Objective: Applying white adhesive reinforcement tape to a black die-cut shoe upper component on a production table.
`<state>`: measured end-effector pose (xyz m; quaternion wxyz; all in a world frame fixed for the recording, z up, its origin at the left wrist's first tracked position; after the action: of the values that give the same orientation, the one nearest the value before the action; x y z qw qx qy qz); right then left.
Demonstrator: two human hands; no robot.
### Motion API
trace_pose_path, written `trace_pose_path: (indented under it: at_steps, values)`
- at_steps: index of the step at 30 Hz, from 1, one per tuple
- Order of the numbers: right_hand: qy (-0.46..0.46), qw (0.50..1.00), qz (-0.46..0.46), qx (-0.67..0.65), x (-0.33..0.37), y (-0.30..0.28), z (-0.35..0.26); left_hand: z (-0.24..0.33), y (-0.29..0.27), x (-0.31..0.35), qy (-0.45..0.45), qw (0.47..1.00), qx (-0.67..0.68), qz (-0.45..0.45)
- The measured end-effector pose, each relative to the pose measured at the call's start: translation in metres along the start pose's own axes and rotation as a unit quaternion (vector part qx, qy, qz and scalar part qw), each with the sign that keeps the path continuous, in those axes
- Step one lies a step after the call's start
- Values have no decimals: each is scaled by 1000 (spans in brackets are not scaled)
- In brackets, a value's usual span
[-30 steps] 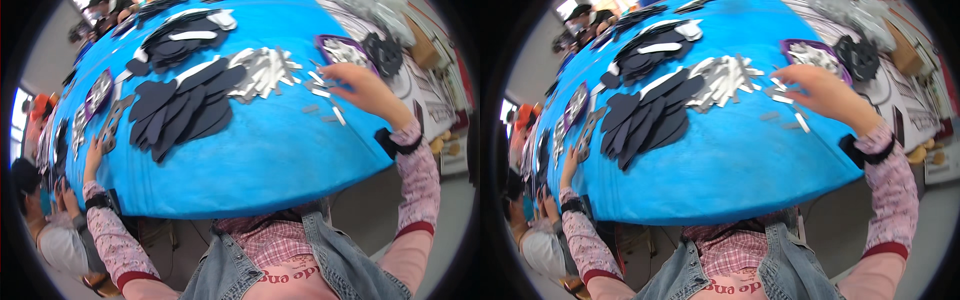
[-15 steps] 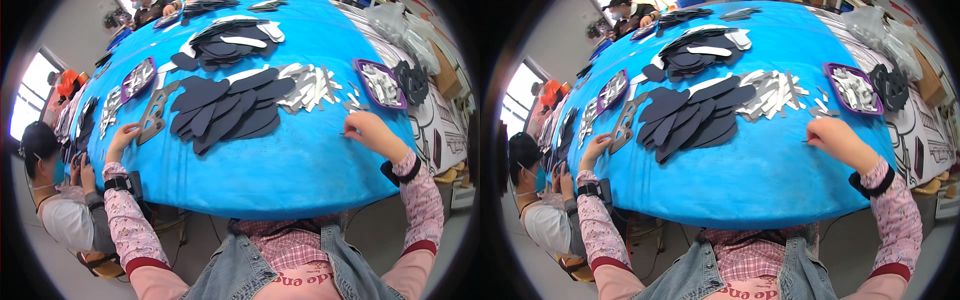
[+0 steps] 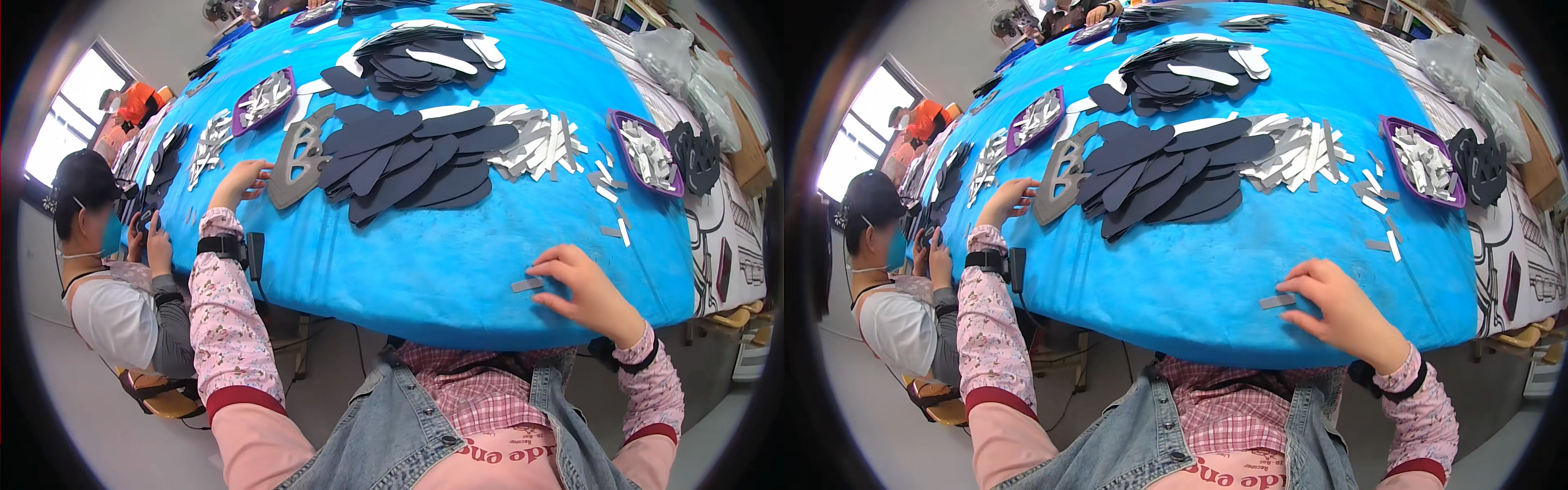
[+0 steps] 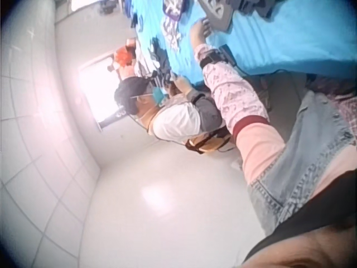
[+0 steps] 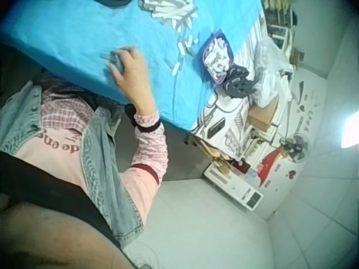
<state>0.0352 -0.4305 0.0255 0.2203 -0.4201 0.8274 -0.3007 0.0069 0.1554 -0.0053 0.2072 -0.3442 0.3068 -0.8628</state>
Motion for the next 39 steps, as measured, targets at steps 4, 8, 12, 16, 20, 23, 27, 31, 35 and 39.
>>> trace_pose_path:
  at_steps: [4,8,12,16,20,23,27,31,35,39]
  values:
    - [-28,999,14,26,8,5,0,3,12,0,21,999,-23,22]
    - [-35,998,36,32,11,11,10,-8,3,16,77,992,51,80]
    - [-43,997,52,45,12,13,18,-19,-11,59,118,958,181,190]
    - [-60,995,65,53,6,11,10,12,4,137,300,846,158,410]
    - [-42,986,156,-40,3,0,-16,74,77,236,477,652,-110,579]
    - [62,948,137,-279,6,-11,-31,116,142,279,584,504,-260,581]
    - [159,859,157,-460,14,-21,-42,146,185,293,690,476,-230,494]
    - [209,831,176,-485,24,-26,-35,147,199,297,703,462,-252,478]
    - [186,832,182,-490,31,-24,-21,143,206,283,695,551,-165,431]
    - [131,869,186,-440,36,-19,-5,132,222,240,453,845,284,-20]
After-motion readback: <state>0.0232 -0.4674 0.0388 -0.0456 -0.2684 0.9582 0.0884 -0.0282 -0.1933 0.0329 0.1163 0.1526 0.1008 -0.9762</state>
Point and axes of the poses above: each hand's wrist, its own x-axis away from the middle knuckle, its own y-axis out of the palm, z = x × y, the point moved 3 cm from there along -x, towards the middle knuckle, and after that the axes turned 9 degrees about -x, right-handed, at the moved point
